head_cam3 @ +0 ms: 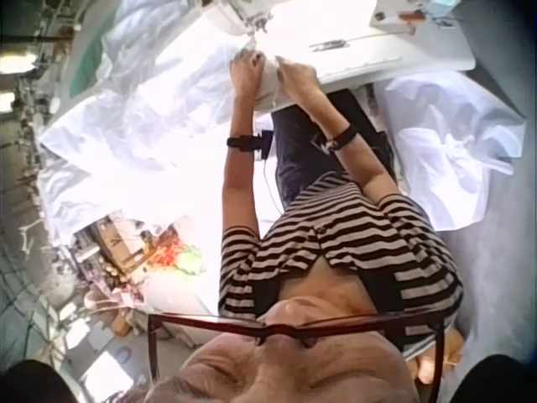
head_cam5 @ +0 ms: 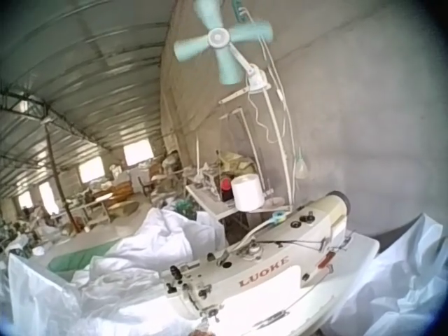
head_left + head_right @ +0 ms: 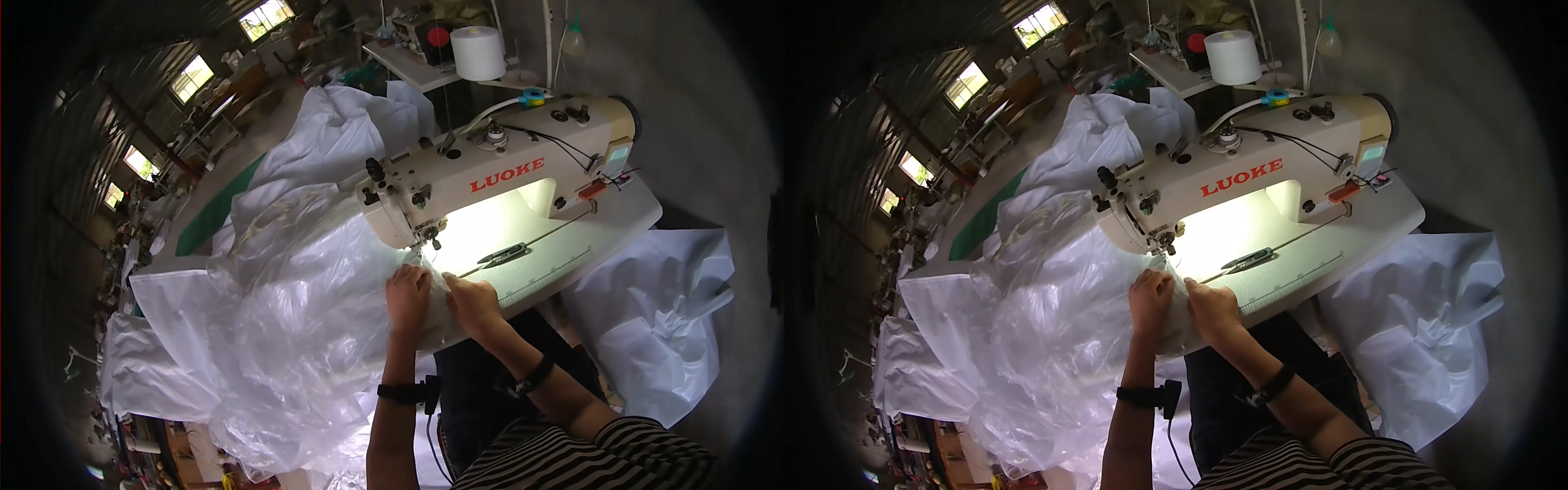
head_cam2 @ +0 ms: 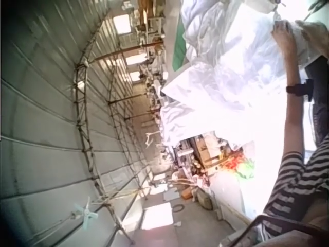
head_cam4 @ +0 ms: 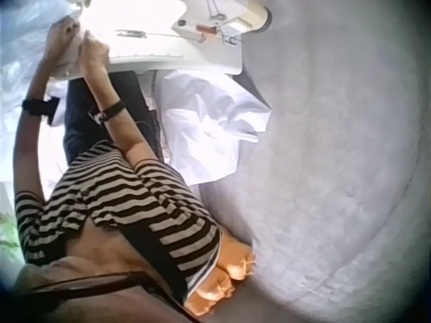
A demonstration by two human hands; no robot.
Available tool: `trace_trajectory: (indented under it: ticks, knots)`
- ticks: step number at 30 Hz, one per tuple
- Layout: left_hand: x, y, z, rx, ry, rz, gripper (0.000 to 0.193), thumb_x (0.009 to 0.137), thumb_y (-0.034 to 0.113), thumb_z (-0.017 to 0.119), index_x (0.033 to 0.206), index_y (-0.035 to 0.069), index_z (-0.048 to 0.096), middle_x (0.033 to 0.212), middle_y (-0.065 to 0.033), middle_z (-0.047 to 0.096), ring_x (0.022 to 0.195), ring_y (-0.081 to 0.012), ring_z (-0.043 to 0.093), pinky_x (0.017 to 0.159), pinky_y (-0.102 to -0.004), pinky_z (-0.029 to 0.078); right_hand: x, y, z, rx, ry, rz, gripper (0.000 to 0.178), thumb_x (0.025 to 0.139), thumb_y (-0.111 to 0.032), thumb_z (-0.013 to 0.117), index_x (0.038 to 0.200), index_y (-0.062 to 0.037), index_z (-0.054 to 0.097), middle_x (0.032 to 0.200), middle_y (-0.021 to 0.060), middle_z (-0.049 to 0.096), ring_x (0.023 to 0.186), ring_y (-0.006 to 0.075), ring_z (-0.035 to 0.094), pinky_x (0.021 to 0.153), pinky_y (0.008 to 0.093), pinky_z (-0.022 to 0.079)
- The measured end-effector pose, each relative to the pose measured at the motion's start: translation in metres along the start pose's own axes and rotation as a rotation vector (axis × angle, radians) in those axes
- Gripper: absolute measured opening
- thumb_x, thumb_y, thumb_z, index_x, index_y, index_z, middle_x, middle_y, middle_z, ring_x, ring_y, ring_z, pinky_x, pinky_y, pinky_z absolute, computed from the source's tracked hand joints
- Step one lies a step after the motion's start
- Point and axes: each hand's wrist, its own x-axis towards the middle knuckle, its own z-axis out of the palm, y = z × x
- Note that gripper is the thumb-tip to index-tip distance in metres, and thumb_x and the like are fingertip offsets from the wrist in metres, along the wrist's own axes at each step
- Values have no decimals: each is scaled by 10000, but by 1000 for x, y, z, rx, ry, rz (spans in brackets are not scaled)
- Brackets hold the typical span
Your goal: Sewing large white plastic sheets together using an industrial sewing machine in a workshop environment.
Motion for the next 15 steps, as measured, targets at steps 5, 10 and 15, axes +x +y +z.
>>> trace_trajectory:
  ticks: [5,10,15]
  knots:
    - [-7,-7,5,-109,107,25,100,836,138,680,888,61,717,966,-71,671,898,-297,627,813,-424,470,-1,0,-4,-42,-9,-7,279,946,-232,583,1180,-93,643,830,97,729,730,244,720,692,366,521]
    - [-16,-9,2,181,111,219,108,837,147,692,892,63,729,960,-60,683,916,-262,641,848,-401,480,-2,3,-3,97,91,-3,219,961,-251,580,1085,-109,692,797,106,721,703,263,709,682,384,525]
    - [-10,5,-3,356,13,283,260,869,207,650,1088,76,696,1136,-28,654,1013,-262,617,859,-427,473,-3,3,-1,123,133,5,179,955,-224,579,1025,-110,698,790,97,718,692,263,703,667,391,521]
